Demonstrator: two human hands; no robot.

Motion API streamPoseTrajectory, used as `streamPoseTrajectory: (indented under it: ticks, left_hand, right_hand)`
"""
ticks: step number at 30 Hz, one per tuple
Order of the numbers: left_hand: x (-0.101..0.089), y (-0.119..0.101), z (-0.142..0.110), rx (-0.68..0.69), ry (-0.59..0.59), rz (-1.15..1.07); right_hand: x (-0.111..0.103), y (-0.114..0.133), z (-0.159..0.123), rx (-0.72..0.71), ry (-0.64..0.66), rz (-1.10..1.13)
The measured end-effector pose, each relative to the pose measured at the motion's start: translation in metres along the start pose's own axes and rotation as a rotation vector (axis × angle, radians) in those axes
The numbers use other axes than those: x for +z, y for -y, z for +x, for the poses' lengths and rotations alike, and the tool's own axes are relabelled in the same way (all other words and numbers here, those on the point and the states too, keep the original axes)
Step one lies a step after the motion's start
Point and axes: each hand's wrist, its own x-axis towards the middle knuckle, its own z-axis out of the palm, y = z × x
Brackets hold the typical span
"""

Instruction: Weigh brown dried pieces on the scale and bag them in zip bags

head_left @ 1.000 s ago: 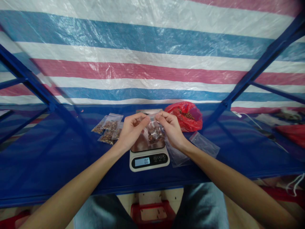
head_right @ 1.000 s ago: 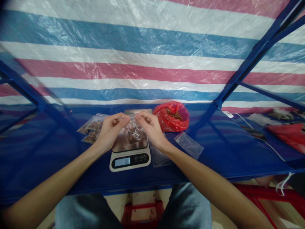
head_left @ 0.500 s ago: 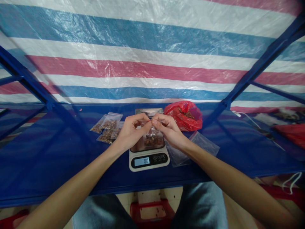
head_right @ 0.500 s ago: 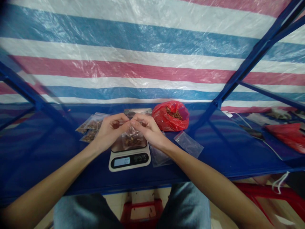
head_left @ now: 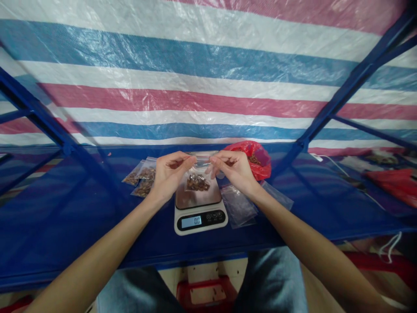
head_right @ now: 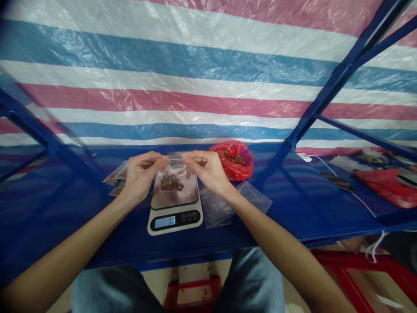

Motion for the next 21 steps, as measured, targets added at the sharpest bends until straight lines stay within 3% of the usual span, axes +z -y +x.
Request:
streamPoseTrajectory:
  ticks: [3, 6, 8, 10, 11, 12, 15, 21]
  left_hand:
    - [-0.019, -0.004, 0.014, 0.0, -0.146, -0.088]
    - [-0.047, -0.009, 0.033, -0.047, -0.2, -0.204]
    - [-0.067, -0.011, 0.042, -0.127, -0.222, -0.2]
    - [-0.084, -0.01, 0.047, -0.237, -0.255, -0.125]
    - [-0.091, -0.008, 0.047, -0.279, -0.271, -0.066]
    - [-0.097, -0.005, 0.046, -0.322, -0.261, -0.006]
    - [-0.108, 0.006, 0.04, -0.383, -0.25, 0.088]
    - [-0.116, 0.015, 0.032, -0.357, -0.266, 0.29]
  right_hand:
    - [-0.032, 0.005, 0.011, -0.067, -0.205, -0.03]
    - [-0.093, 0.008, 0.026, -0.084, -0.373, -0.193]
    - [-0.14, 0.005, 0.035, 0.007, -0.315, -0.434]
    - [-0.18, -0.001, 0.039, 0.175, -0.109, -0.71]
    - [-0.195, -0.006, 0.039, 0.275, 0.061, -0.789]
    - [-0.205, -0.012, 0.037, 0.318, 0.13, -0.804]
    - [-0.215, -0.034, 0.027, 0.36, 0.242, -0.778]
    - [-0.204, -0.063, 0.012, 0.14, 0.309, -0.947]
